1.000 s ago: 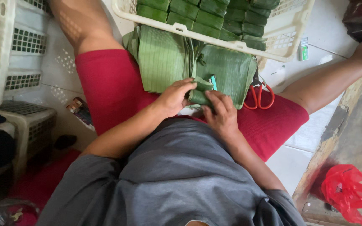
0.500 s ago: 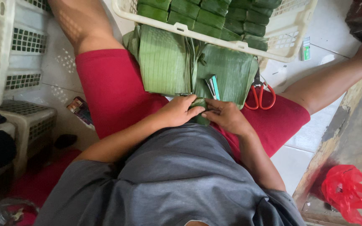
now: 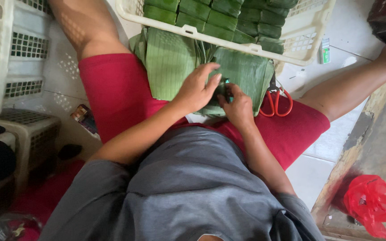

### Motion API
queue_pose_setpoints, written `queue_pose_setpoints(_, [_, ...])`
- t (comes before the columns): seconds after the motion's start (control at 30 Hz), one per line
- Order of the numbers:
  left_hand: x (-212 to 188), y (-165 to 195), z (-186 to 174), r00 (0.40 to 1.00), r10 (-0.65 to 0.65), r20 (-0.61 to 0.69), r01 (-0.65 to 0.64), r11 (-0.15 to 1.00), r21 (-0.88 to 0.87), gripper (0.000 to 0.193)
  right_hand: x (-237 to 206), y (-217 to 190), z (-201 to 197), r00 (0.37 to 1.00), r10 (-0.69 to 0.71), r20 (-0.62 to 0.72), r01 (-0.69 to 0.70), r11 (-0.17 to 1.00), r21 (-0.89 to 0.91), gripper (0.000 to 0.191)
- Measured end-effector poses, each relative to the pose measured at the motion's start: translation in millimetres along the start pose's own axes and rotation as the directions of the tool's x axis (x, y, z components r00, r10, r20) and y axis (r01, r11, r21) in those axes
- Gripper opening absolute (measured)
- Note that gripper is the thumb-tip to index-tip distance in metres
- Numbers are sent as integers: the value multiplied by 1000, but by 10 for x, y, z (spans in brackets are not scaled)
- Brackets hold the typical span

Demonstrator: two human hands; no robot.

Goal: The person sits on the floor and wraps banana leaves around cylindrical fillings, folding the leaf sides over and stapling the seam closed with a small stapler. Finished wrapped packages are placed into a plastic basket alongside many already completed ones.

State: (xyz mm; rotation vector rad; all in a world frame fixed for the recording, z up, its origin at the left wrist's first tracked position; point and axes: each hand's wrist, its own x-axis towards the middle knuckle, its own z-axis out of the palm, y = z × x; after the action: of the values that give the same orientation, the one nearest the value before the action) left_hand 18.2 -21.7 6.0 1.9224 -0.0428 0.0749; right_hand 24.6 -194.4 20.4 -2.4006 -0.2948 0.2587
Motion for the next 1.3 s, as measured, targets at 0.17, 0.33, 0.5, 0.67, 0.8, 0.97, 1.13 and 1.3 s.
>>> queue_pose_setpoints(0.17, [172,-42,522,999,-34,-29,30,992,-119,41,58,47,-204,986,66,-153,-88,986,-142,38])
queue_pose_setpoints(0.33, [379,61,920,997,-4,-81,6,1000,25,47,126,257,-364,946,203,-253,-198,979,45,41])
queue_pose_setpoints(0.5, [470,75,934,995,-93,-44,102,952,288,63,118,319,-395,911,321,-258,-200,892,406,37])
queue_pose_setpoints(0.67, [416,69,765,980,-200,-19,189,892,411,76,35,271,-335,970,95,-223,-106,994,-39,43])
queue_pose_setpoints(0.8, [343,95,659,965,-263,1,240,882,405,80,8,228,-250,961,-148,-233,76,953,-294,36])
queue_pose_setpoints(0.97, [282,69,637,967,-250,55,206,888,412,80,-12,229,-301,956,229,-183,-257,955,-149,36])
queue_pose_setpoints(1.13, [405,-2,737,957,-289,-16,289,951,108,79,7,171,-279,968,189,-167,-219,958,-184,42])
queue_pose_setpoints(1.3, [468,-23,783,788,-608,95,614,770,-174,45,14,167,-257,969,173,-174,-203,964,-173,40])
